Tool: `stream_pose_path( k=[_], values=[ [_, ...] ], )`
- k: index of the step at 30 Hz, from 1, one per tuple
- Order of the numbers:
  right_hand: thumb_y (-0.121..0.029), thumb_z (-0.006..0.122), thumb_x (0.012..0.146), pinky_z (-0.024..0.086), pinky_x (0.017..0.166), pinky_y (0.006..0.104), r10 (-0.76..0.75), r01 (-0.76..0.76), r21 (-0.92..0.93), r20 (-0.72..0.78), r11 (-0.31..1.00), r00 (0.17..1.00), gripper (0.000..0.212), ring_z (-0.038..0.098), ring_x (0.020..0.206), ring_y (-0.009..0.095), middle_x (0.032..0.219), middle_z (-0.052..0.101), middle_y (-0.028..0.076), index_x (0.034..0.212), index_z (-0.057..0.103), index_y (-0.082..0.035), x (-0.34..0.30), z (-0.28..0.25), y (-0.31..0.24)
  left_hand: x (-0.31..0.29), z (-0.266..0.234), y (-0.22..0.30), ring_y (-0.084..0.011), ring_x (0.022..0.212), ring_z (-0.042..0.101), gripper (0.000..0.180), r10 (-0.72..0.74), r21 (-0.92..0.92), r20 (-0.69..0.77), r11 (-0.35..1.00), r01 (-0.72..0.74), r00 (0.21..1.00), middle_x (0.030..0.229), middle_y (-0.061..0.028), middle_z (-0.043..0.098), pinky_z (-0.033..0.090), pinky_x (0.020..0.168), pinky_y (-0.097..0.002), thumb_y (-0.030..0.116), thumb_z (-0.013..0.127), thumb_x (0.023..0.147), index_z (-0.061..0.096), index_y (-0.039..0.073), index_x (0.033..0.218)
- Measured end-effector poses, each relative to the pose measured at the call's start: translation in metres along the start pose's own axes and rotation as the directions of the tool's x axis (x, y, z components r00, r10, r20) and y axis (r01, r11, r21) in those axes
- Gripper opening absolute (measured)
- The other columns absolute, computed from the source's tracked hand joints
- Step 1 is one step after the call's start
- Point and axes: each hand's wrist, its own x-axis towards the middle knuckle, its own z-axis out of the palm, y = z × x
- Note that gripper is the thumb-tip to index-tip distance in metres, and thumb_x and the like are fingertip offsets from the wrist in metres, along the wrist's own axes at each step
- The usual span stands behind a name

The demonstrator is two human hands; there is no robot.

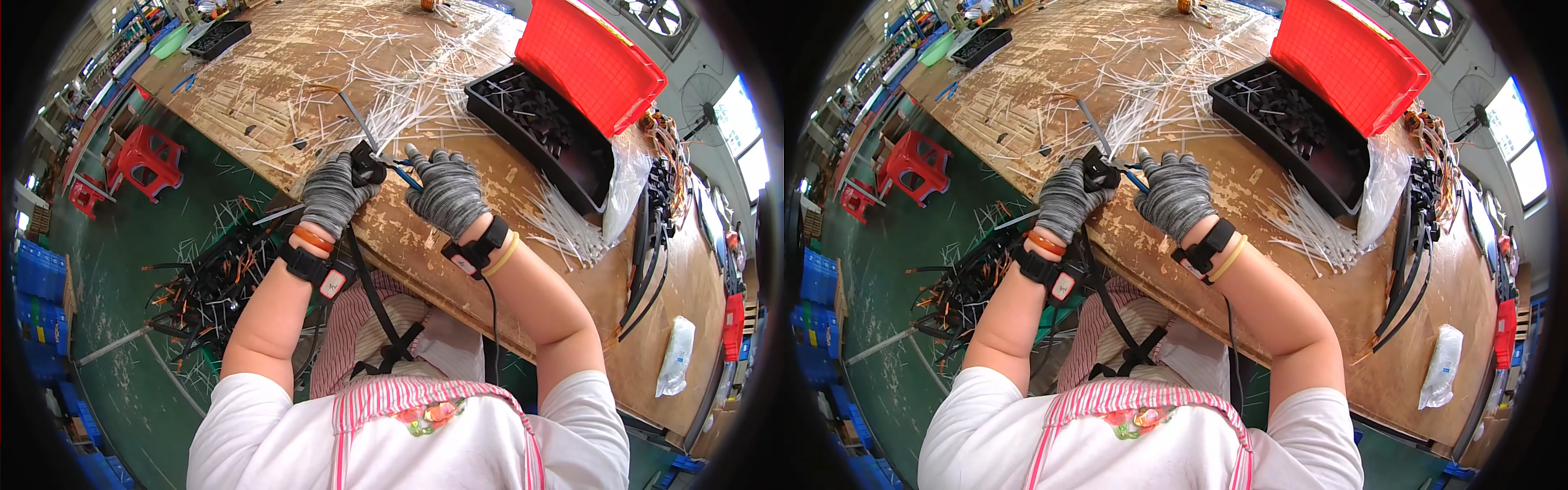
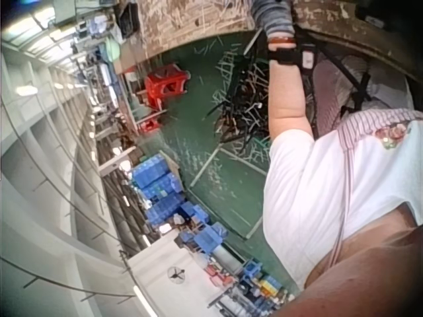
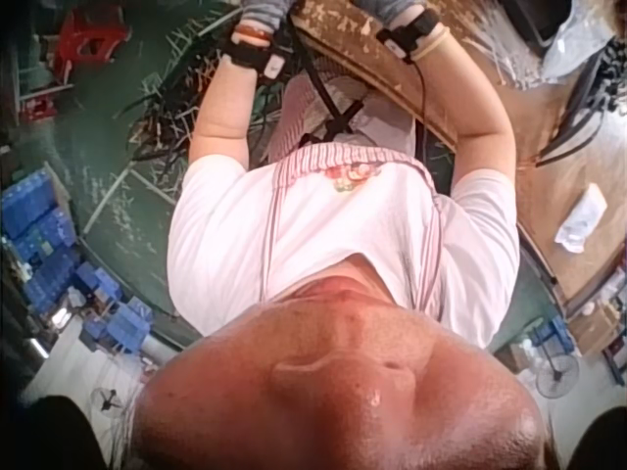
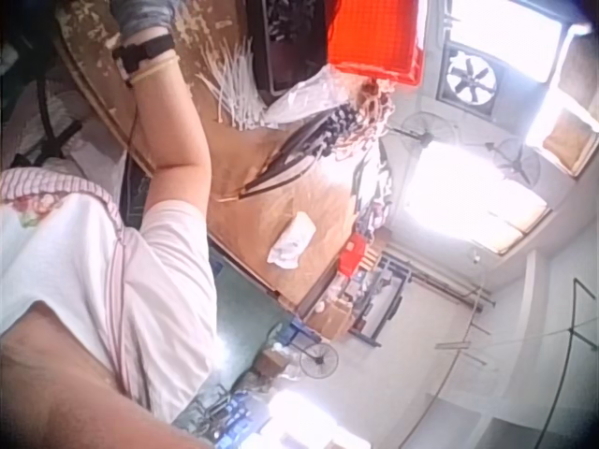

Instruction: Bundling black cables using plastic zip ties and cutting the excess with pliers.

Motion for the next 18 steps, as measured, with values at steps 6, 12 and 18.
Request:
stream_pose_path(
  k=[6,12,18],
  values=[
    [-0.031,0.064,0.085,0.052,0.073,0.0438,-0.055,0.004,0.228,0.217,0.974,0.975,0.052,0.064,0.074,0.037,0.089,0.066,0.016,0.131,0.055,-0.011,0.019,0.015,0.010,0.002,-0.001,0.001,-0.0330,0.089,0.064,0.051,-0.038,-0.019,0.017,0.999,0.039,0.999,0.093,-0.0144,0.068,0.051,0.080,-0.0421,0.035,0.086,0.065,0.064,0.005,0.099],
    [-0.028,0.059,0.095,0.049,0.049,0.0299,0.091,-0.492,0.800,0.493,0.344,0.865,0.030,0.059,0.059,0.014,0.079,0.062,0.005,0.115,0.059,-0.005,0.014,0.042,0.037,0.001,0.003,0.000,-0.0336,0.090,0.064,0.053,0.036,-0.014,-0.055,0.999,-0.037,0.998,0.095,-0.0145,0.067,0.050,0.081,-0.0421,0.034,0.086,0.064,0.063,0.005,0.103],
    [-0.036,0.063,0.094,0.059,0.069,0.0381,0.049,-0.350,0.778,0.437,-0.521,0.898,0.039,0.068,0.079,0.023,0.103,0.068,0.014,0.121,0.057,-0.008,-0.016,0.045,0.009,-0.011,-0.007,-0.013,-0.0316,0.098,0.062,0.065,0.374,0.358,-0.114,0.880,-0.313,0.920,0.105,-0.0112,0.065,0.048,0.088,-0.0388,0.039,0.084,0.061,0.062,0.008,0.114]
  ],
)
